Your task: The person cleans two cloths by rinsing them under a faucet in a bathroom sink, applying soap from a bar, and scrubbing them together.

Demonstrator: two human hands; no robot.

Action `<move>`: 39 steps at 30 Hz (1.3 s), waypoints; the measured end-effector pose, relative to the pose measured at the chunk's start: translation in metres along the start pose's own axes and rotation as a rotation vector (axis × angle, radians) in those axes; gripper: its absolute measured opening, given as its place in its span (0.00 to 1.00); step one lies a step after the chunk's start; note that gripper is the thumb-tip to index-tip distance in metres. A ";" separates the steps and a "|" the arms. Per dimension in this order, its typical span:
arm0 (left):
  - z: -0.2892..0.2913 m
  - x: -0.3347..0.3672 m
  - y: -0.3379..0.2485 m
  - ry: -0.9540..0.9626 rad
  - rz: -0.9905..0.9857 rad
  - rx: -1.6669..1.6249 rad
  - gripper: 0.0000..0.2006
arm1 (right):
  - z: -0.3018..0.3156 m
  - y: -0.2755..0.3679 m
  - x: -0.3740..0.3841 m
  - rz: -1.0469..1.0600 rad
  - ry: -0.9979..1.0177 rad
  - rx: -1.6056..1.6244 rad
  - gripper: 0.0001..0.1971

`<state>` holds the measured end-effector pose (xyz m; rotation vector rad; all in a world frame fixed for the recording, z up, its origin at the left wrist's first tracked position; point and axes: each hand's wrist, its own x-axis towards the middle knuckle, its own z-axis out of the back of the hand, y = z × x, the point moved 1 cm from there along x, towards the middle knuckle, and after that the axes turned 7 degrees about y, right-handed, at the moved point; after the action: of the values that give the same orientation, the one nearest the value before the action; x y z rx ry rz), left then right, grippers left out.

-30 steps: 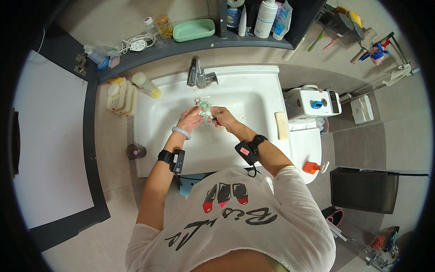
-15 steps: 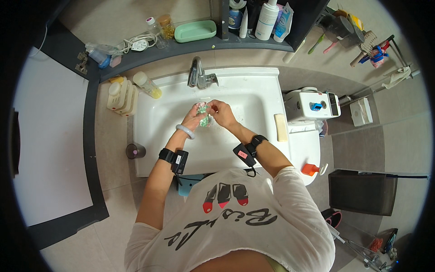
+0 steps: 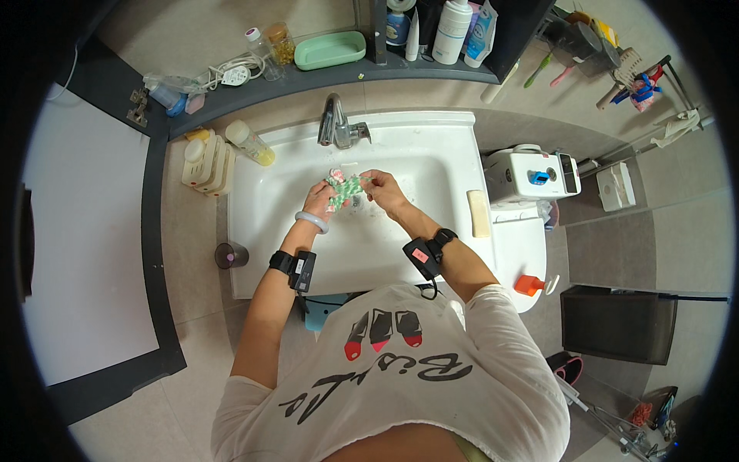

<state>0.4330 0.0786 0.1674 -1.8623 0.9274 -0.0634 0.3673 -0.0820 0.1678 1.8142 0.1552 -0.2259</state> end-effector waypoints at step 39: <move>0.006 -0.024 0.010 0.351 0.101 -0.326 0.08 | -0.025 0.022 -0.011 0.116 -0.061 0.544 0.08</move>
<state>0.4129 0.0963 0.1645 -2.1412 1.3365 -0.1914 0.3629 -0.0631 0.1973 2.3443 -0.0639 -0.2569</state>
